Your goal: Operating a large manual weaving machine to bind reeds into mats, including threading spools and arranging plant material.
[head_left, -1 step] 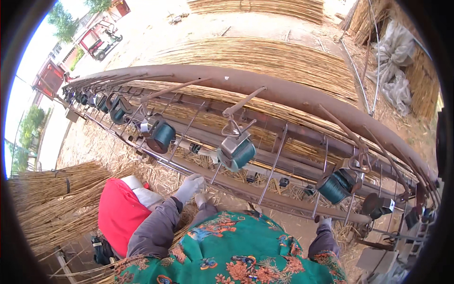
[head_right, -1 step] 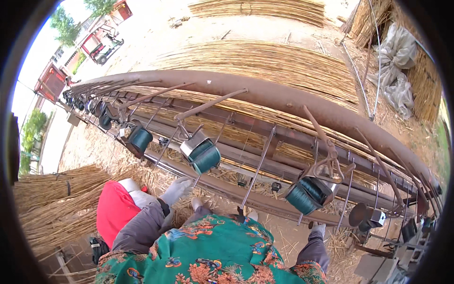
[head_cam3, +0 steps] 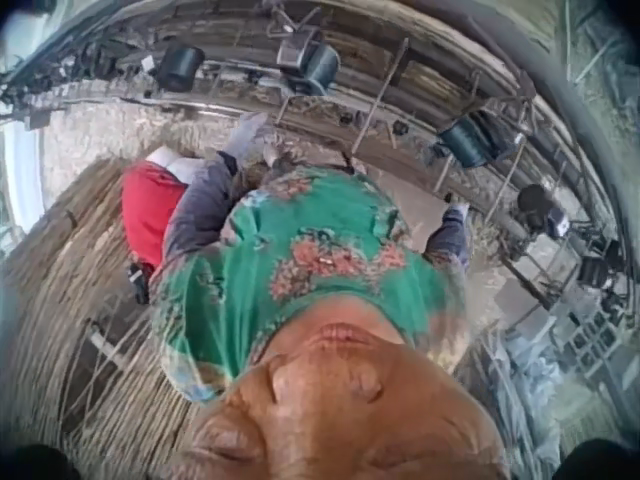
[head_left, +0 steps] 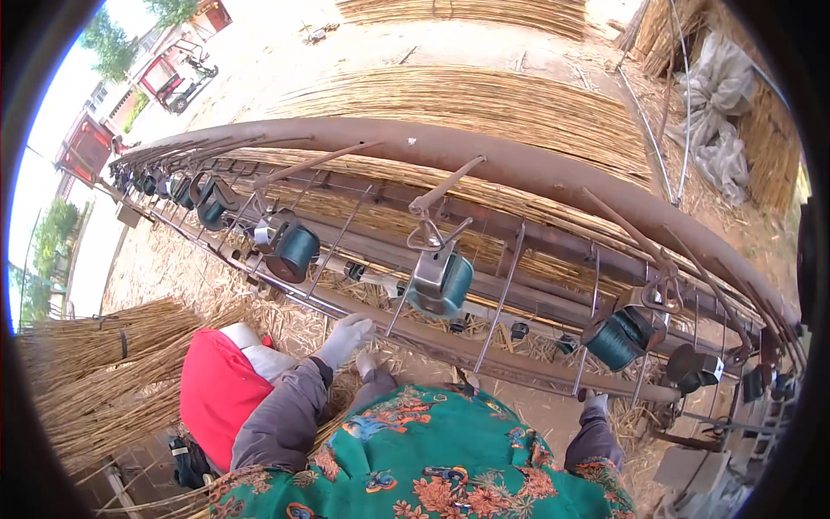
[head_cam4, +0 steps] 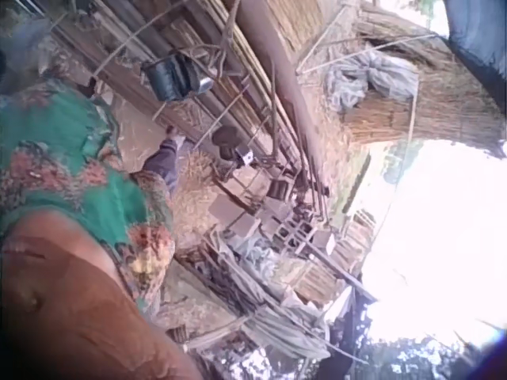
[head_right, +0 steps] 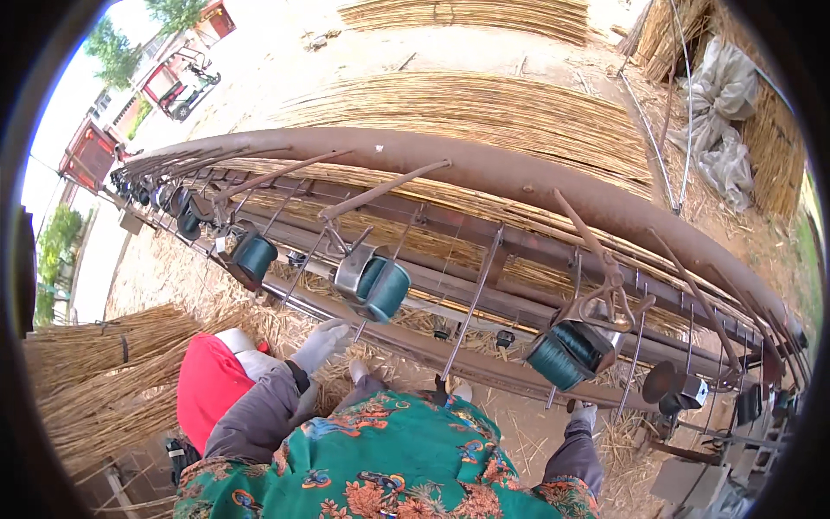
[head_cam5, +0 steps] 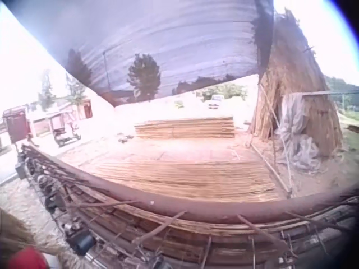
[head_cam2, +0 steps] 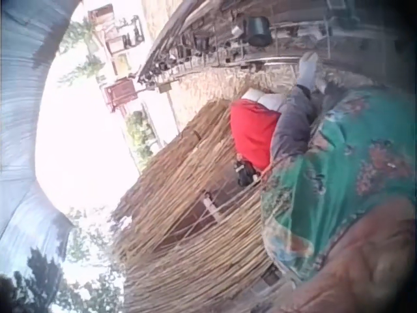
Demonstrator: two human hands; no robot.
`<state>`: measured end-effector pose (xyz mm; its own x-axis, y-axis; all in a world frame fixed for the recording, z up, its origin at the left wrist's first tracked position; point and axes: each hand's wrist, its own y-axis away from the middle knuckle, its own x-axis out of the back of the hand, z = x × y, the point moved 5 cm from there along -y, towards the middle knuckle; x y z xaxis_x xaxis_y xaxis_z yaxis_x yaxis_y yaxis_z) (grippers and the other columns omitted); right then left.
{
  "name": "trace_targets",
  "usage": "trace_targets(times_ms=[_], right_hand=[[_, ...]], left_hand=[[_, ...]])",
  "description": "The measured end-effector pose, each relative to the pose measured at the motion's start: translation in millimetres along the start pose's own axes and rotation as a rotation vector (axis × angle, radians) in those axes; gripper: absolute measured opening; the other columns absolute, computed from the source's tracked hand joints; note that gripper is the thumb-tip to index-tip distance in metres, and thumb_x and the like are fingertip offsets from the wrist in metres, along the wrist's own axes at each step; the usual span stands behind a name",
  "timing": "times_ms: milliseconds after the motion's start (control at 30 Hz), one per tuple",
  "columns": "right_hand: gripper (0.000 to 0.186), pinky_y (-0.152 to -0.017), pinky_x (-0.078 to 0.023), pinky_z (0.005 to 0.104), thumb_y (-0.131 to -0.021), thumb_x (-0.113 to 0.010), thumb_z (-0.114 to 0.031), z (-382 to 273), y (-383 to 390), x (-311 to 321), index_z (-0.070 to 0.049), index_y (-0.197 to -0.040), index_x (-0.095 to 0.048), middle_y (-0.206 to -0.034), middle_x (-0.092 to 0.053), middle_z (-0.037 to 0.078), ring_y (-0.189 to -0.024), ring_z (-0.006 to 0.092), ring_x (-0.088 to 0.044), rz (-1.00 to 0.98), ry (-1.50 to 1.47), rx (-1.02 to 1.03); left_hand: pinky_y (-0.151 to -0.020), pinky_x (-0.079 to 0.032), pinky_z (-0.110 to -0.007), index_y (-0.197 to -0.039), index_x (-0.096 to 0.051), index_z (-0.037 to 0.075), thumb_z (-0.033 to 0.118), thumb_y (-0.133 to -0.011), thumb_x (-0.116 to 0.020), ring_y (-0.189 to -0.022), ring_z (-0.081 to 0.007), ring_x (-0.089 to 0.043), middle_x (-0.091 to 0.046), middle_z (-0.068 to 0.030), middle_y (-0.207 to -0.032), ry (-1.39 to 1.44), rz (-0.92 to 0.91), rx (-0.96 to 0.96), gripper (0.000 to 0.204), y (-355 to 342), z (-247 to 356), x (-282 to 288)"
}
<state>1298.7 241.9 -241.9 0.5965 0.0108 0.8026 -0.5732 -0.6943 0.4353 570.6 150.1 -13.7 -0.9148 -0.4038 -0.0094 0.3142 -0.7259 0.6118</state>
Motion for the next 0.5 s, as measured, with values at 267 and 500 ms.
trace_targets(times_ms=[267, 500], right_hand=[[0.048, -0.068, -0.056, 0.0424, -0.096, -0.052, -0.043, -130, 171, -29, -0.005, -0.124, -0.057, -0.103, -0.069, 0.014, -0.083, 0.0291, -0.069, -0.621, -0.546, -0.059], [0.061, -0.070, -0.055, 0.0341, -0.100, -0.038, -0.055, -346, 385, 2, -0.002, -0.127, -0.054, -0.099, -0.070, 0.014, -0.077, 0.0213, -0.068, -1.022, -1.114, 0.252]], left_hand=[[-0.082, -0.054, -0.031, -0.126, -0.055, 0.002, 0.024, -0.101, -0.051, -0.093, -0.0188, -0.066, -0.066, -0.0108, -0.112, -0.148, -0.238, -0.197, 0.034, -47, 70, 11], [-0.088, -0.051, -0.030, -0.132, -0.050, 0.000, 0.023, -0.102, -0.047, -0.102, -0.0179, -0.062, -0.062, -0.0118, -0.119, -0.474, -0.574, -0.391, 0.038, -61, 70, 32]])
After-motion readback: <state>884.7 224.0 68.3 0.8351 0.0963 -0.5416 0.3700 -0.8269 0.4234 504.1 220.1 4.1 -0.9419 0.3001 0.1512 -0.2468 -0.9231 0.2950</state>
